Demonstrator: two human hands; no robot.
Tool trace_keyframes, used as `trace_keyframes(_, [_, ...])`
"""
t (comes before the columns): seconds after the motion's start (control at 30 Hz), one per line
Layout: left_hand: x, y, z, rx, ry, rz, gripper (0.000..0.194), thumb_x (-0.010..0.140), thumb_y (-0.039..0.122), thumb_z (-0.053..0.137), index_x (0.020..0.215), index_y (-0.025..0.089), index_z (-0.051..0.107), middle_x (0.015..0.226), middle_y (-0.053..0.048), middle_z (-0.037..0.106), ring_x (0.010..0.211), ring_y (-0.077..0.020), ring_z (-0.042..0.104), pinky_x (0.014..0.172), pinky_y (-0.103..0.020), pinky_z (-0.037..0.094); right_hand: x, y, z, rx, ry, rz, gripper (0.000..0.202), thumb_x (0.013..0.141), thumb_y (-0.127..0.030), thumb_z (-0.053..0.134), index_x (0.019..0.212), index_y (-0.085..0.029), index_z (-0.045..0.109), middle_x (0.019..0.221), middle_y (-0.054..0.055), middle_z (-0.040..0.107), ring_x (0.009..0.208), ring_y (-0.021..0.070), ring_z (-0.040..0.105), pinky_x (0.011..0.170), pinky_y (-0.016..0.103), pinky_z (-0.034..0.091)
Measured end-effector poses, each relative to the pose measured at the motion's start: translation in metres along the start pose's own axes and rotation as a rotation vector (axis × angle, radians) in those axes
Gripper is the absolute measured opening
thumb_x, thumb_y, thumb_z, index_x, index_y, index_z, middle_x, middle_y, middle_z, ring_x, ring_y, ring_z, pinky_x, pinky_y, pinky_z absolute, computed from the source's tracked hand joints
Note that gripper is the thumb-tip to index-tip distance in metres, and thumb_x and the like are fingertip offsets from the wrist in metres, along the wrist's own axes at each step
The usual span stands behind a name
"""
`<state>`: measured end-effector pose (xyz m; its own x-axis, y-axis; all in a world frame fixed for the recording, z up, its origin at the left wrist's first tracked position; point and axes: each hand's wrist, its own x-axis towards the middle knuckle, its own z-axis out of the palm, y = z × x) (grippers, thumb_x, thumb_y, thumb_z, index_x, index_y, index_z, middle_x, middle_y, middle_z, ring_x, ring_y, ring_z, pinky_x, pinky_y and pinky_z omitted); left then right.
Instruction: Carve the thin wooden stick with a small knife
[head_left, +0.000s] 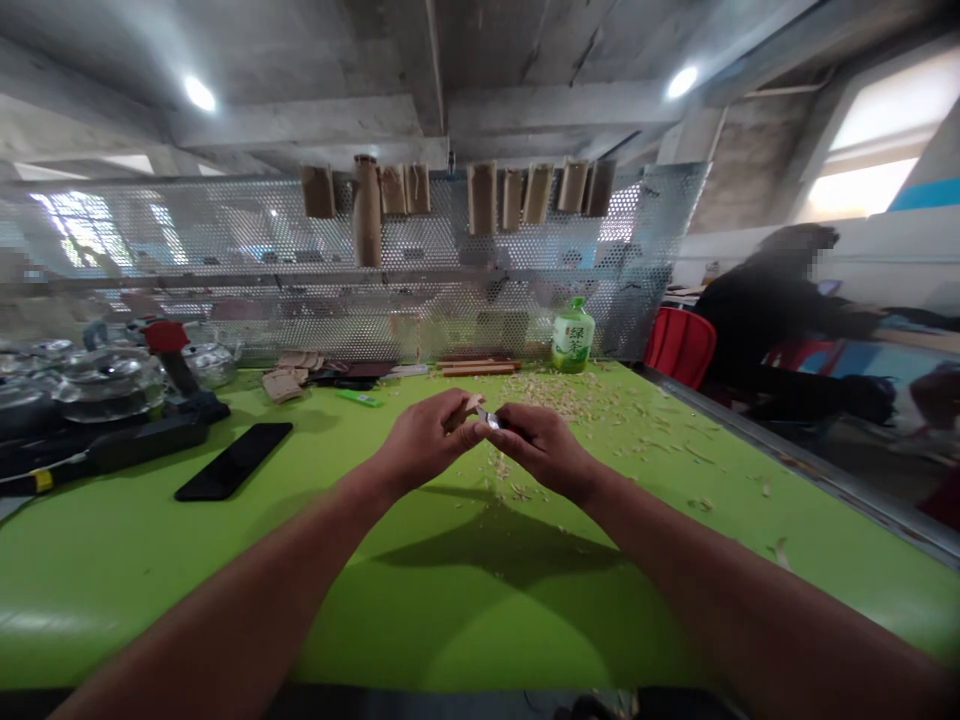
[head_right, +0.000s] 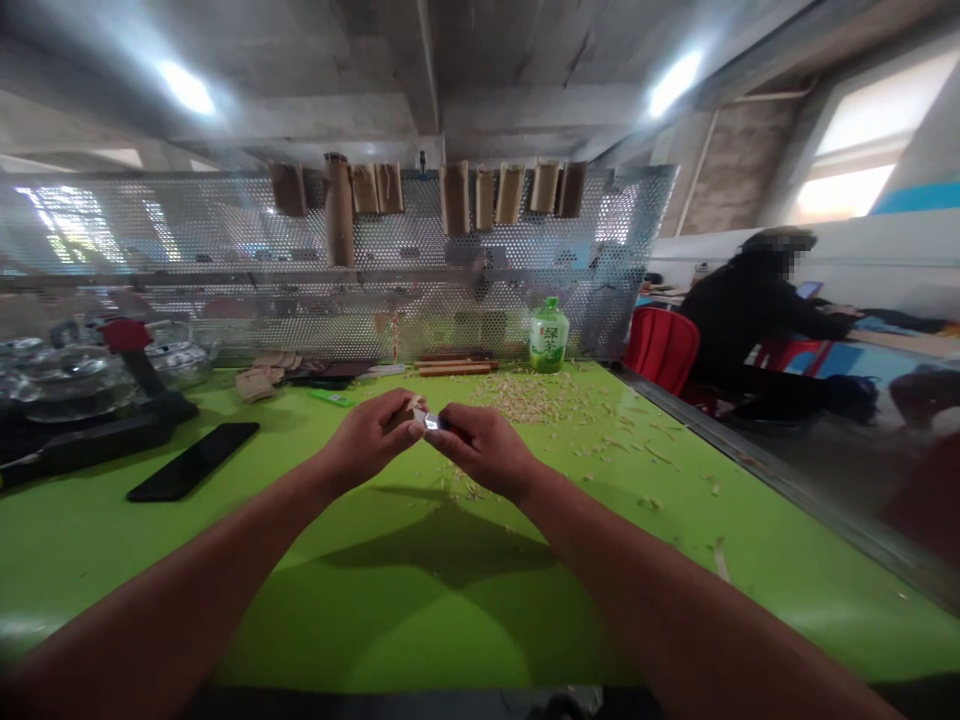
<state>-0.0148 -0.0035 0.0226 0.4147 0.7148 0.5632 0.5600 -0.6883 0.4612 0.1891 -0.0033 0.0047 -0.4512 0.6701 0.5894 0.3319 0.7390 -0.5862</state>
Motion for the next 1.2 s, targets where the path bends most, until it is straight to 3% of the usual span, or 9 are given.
trace_keyframes(0.13, [0.003,-0.007,0.004,-0.064,-0.062,-0.042,0.037,0.091,0.054,0.046,0.094,0.018,0.054,0.079,-0.001,0.055,0.070,-0.0145,0.048,0.060,-0.026,0.035,0.004,0.000,0.000,-0.013,0.064,0.060,0.033,0.087,-0.046,0.056,0.071,-0.020,0.044,0.063,-0.005,0.038,0.057,0.0099,0.035,0.053,0.025,0.027])
trace_keyframes(0.3, [0.002,-0.019,0.014,-0.017,-0.161,-0.205,0.035,0.094,0.049,0.039,0.104,0.018,0.052,0.084,-0.004,0.061,0.072,-0.0165,0.055,0.062,-0.028,0.041,0.013,0.008,-0.009,-0.151,0.179,0.276,0.017,0.082,-0.031,0.056,0.089,-0.022,0.044,0.075,-0.002,0.050,0.063,0.0125,0.042,0.058,0.025,0.033])
trace_keyframes(0.37, [0.003,-0.023,0.018,0.093,-0.244,-0.227,0.038,0.095,0.049,0.035,0.093,0.017,0.057,0.080,-0.006,0.062,0.069,-0.0165,0.056,0.062,-0.028,0.042,0.014,0.012,-0.013,-0.249,0.117,0.324,0.011,0.085,-0.029,0.049,0.082,-0.022,0.041,0.070,-0.002,0.050,0.060,0.0129,0.042,0.056,0.025,0.030])
trace_keyframes(0.5, [0.006,-0.031,0.027,0.432,-0.370,-0.245,0.049,0.093,0.050,0.039,0.067,0.017,0.064,0.076,-0.010,0.066,0.072,-0.0195,0.060,0.065,-0.030,0.042,0.011,0.020,-0.013,-0.371,-0.105,0.396,0.021,0.090,-0.030,0.046,0.071,-0.021,0.043,0.060,0.001,0.053,0.055,0.0137,0.044,0.053,0.026,0.027])
trace_keyframes(0.63, [0.009,-0.040,0.036,0.490,-0.379,-0.326,0.038,0.086,0.045,0.051,0.069,0.017,0.071,0.072,-0.010,0.069,0.070,-0.0210,0.062,0.063,-0.030,0.042,0.008,0.024,-0.002,-0.530,-0.257,0.438,0.016,0.090,-0.030,0.048,0.080,-0.019,0.054,0.076,0.008,0.065,0.062,0.0155,0.051,0.055,0.027,0.029])
trace_keyframes(0.77, [0.010,-0.044,0.042,0.472,-0.390,-0.306,0.030,0.082,0.040,0.056,0.082,0.017,0.075,0.082,-0.011,0.072,0.076,-0.0224,0.064,0.067,-0.030,0.043,0.006,0.025,0.001,-0.586,-0.281,0.472,0.016,0.085,-0.021,0.050,0.100,-0.017,0.055,0.087,0.011,0.067,0.065,0.0173,0.053,0.056,0.027,0.031])
trace_keyframes(0.93, [0.005,-0.039,0.027,0.447,-0.424,-0.224,0.035,0.086,0.040,0.051,0.097,0.017,0.075,0.102,-0.014,0.072,0.090,-0.0239,0.063,0.075,-0.031,0.044,0.009,0.023,-0.002,-0.626,-0.338,0.426,0.008,0.084,-0.018,0.050,0.083,-0.018,0.058,0.084,0.010,0.066,0.068,0.0172,0.052,0.058,0.028,0.030])
trace_keyframes(1.07, [0.004,-0.036,0.015,0.426,-0.514,-0.205,0.035,0.085,0.039,0.049,0.093,0.019,0.077,0.087,-0.009,0.074,0.073,-0.0189,0.061,0.064,-0.028,0.039,0.009,0.024,-0.002,-0.662,-0.358,0.402,0.015,0.088,-0.025,0.048,0.085,-0.019,0.062,0.085,0.010,0.068,0.069,0.0181,0.054,0.058,0.029,0.029])
trace_keyframes(1.2, [0.009,-0.037,0.021,0.465,-0.537,-0.168,0.031,0.080,0.030,0.051,0.092,0.018,0.077,0.085,-0.009,0.075,0.070,-0.0185,0.061,0.062,-0.028,0.038,0.007,0.021,0.000,-0.723,-0.356,0.414,0.022,0.091,-0.028,0.046,0.101,-0.020,0.063,0.096,0.012,0.070,0.074,0.0202,0.058,0.058,0.029,0.029])
